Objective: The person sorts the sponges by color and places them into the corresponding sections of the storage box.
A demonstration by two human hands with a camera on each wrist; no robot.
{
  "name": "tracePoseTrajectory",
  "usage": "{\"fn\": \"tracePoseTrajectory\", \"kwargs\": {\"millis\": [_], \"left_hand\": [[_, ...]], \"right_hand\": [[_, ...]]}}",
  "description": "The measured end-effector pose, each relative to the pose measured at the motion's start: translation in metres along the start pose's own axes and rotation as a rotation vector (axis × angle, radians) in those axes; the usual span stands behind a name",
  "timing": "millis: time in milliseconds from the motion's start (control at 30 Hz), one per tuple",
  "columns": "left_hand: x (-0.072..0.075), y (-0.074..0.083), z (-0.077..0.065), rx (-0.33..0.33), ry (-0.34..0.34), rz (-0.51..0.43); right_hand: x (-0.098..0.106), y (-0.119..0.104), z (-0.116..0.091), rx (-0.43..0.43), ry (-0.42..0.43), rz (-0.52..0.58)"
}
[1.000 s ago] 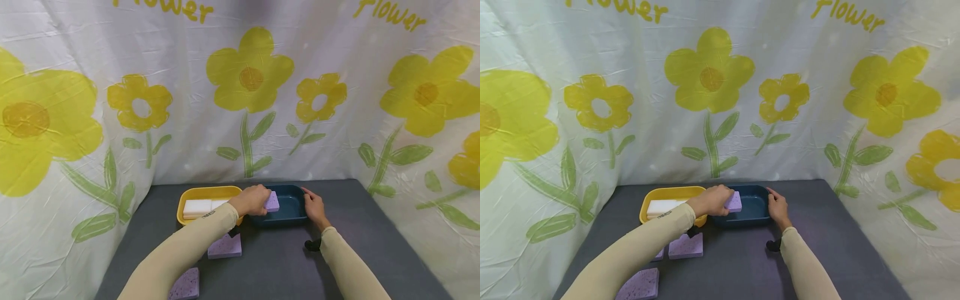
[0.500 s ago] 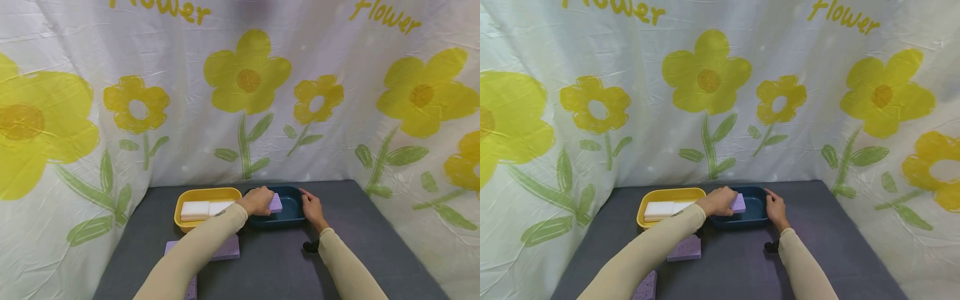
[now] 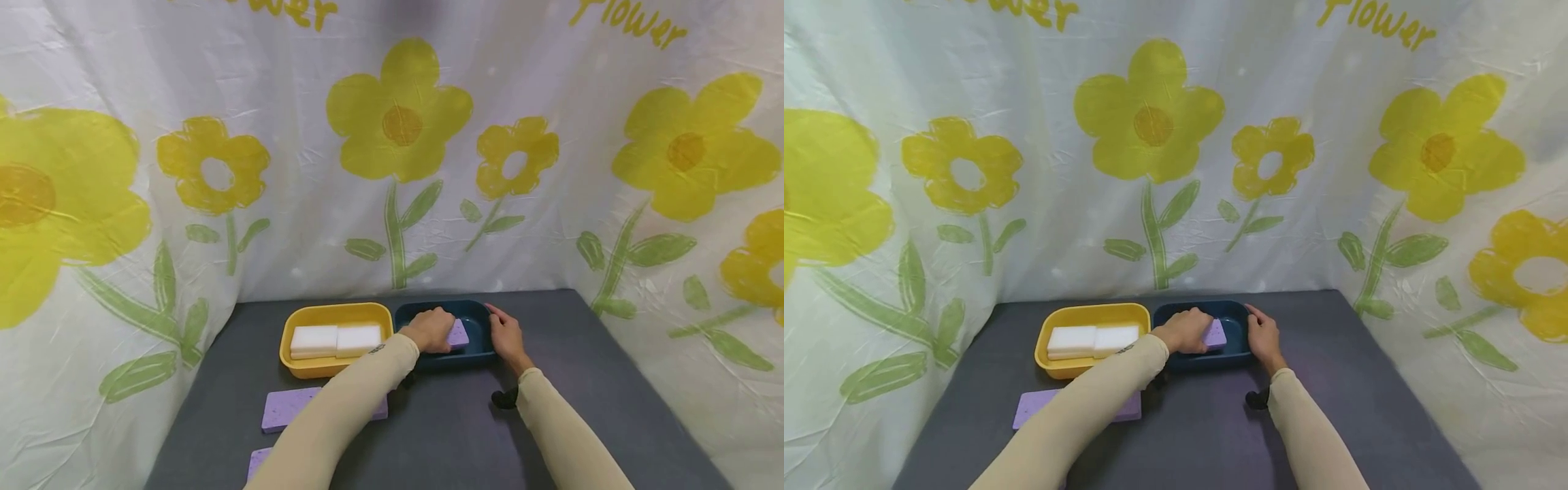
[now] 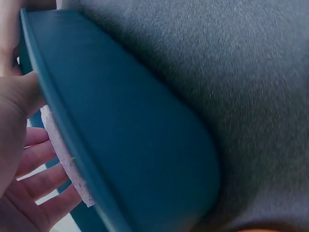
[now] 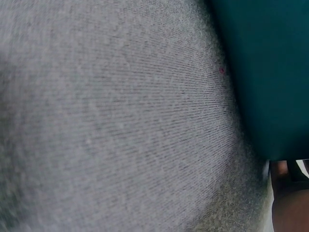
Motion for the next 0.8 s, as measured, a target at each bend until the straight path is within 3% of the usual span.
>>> {"fn": "tracePoseTrajectory", "kwargs": {"millis": [133,300,367,500,567,800], "left_hand": [[-0.006,0.004,0.005,0.0,0.0,-0.01],[-0.04,-0.01,0.043,-0.019,0.025,0.005],[-0.046,-0.01,0.052,-0.018,0.03,0.013],[-0.046,-0.006,0.057,-0.019,0.005,-0.011],[-0.055,-0.012,0.066,-0.027,-0.006,-0.027],[-0.067,-0.012,0.075,-0.035,-0.017,-0.022]], "right_hand": [[0.002,0.0,0.001,0.004,0.008,0.008],[0.002,-0.001,0.001,0.007,0.027,0.006],[0.001,-0.001,0.002,0.0,0.022,0.005],[0.0,0.0,0.002,-0.007,0.023,-0.005],[0.0,0.001,0.002,-0.009,0.028,-0.008],[0.003,-0.002,0.0,0.001,0.053,-0.016]]}}
Point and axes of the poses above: each hand's wrist, its own z-axis towards the middle knuckle, its own x-axis out of the back of the hand, y = z × x, the point moved 9 cm from there along z, towards the middle knuckle, and after that the axes turned 11 degrees about -z, right-handed, at the moved point
